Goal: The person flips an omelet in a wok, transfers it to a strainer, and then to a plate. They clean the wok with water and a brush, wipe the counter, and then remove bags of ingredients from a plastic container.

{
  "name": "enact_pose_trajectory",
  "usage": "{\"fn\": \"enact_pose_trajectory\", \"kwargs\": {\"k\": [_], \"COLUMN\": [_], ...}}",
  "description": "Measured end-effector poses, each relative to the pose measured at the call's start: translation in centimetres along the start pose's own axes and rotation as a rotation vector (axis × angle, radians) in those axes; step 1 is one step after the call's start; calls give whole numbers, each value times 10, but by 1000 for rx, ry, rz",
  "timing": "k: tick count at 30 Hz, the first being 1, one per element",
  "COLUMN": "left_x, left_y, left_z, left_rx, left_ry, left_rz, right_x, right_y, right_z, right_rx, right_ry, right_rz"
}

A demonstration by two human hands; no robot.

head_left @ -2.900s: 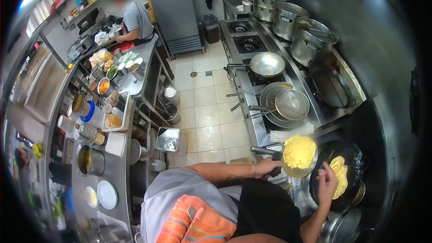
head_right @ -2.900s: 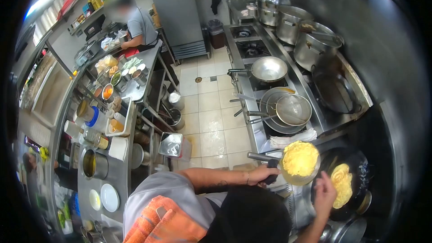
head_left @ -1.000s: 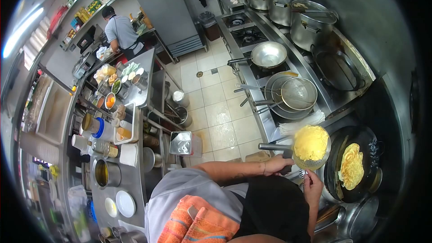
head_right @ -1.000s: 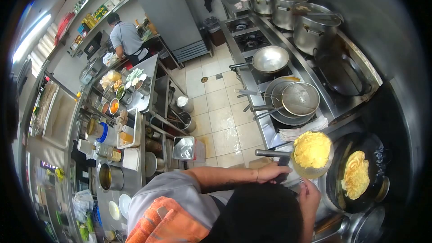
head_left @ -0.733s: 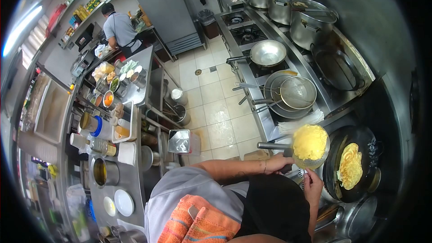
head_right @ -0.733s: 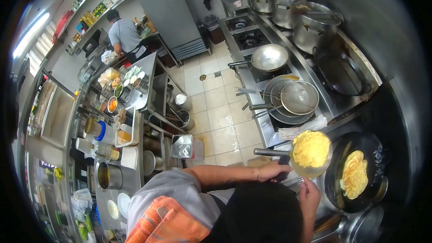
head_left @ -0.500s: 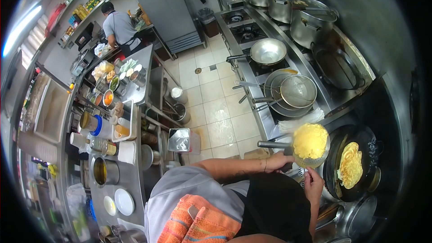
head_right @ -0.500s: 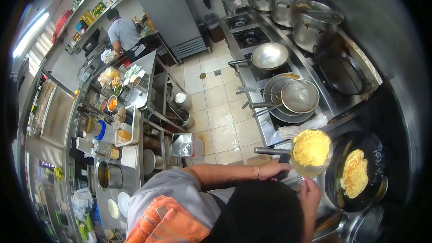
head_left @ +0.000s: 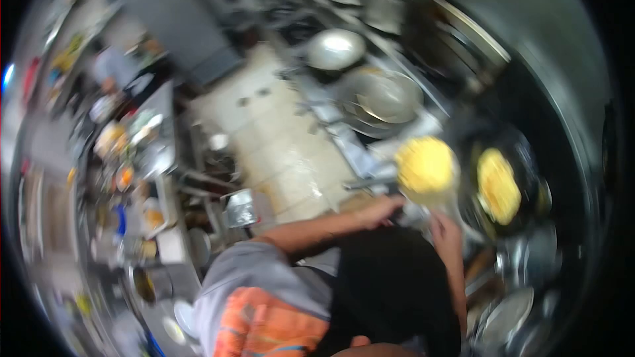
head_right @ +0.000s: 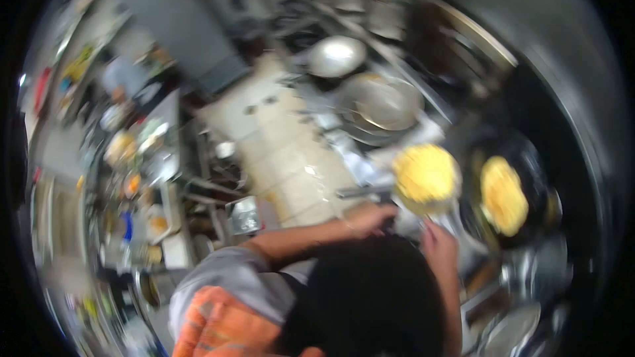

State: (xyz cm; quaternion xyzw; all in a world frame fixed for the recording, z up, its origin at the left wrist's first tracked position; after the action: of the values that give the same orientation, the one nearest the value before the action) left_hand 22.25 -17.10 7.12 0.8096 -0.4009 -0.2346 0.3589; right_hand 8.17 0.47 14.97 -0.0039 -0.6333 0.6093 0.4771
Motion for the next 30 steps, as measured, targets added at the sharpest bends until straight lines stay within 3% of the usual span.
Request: {"fn": "enact_pose_trajectory", "kwargs": {"k": [2,3,5,9,11,13,15,16,17,19,20,22,23,24,27,30], "left_x": [-14,-19,-29,-65,-82,-93,-106,-112,-120,-137,-149,-167,-178,-185,-206,-206], "left_y": [-38,-30,-36,-20,-22,-23,-17,-19,-22,-20,-15,0,5,5,22,-6], "left_z": [36,32,37,27,29,30,32,38,46,54,56,64,67,64,49,52], "left_rx": [53,49,113,141,158,170,148,151,156,176,176,173,193,212,119,148], "left_ry": [-105,-62,-230,-264,-316,-337,-351,-373,-393,-424,-393,-368,-422,-475,-476,-472], "left_rz": [-165,-206,-328,-259,-217,-186,-86,-85,-84,-34,-82,-136,-82,-29,-73,-92], "right_x": [14,25,43,77,84,87,83,77,69,24,10,16,23,31,32,54], "right_y": [-9,-9,1,49,85,116,147,157,173,243,270,248,235,249,231,159], "right_z": [-5,-13,-35,-127,-208,-283,-359,-387,-403,-468,-474,-449,-442,-447,-447,-417], "right_rx": [-10,-14,-135,-375,-657,-700,-844,-701,-719,-1440,-1370,-1410,-1448,-1230,-1168,-1136], "right_ry": [47,95,132,206,335,651,743,828,826,950,793,873,947,1063,1126,1058], "right_rz": [-86,-85,-90,-251,-225,-314,-659,-873,-874,201,513,508,502,331,79,168]}}
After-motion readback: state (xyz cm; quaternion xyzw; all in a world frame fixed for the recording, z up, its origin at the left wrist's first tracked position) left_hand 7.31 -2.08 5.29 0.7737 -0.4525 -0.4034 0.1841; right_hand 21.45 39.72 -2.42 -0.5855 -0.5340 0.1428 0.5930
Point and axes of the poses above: each hand's wrist, its own z-axis towards the middle knuckle, its own x-axis out of the back of the hand, y = z × x, the point moved 7 cm from there along z, towards the middle knuckle, and after that the axes turned 7 degrees about y, right-handed, at the moved point
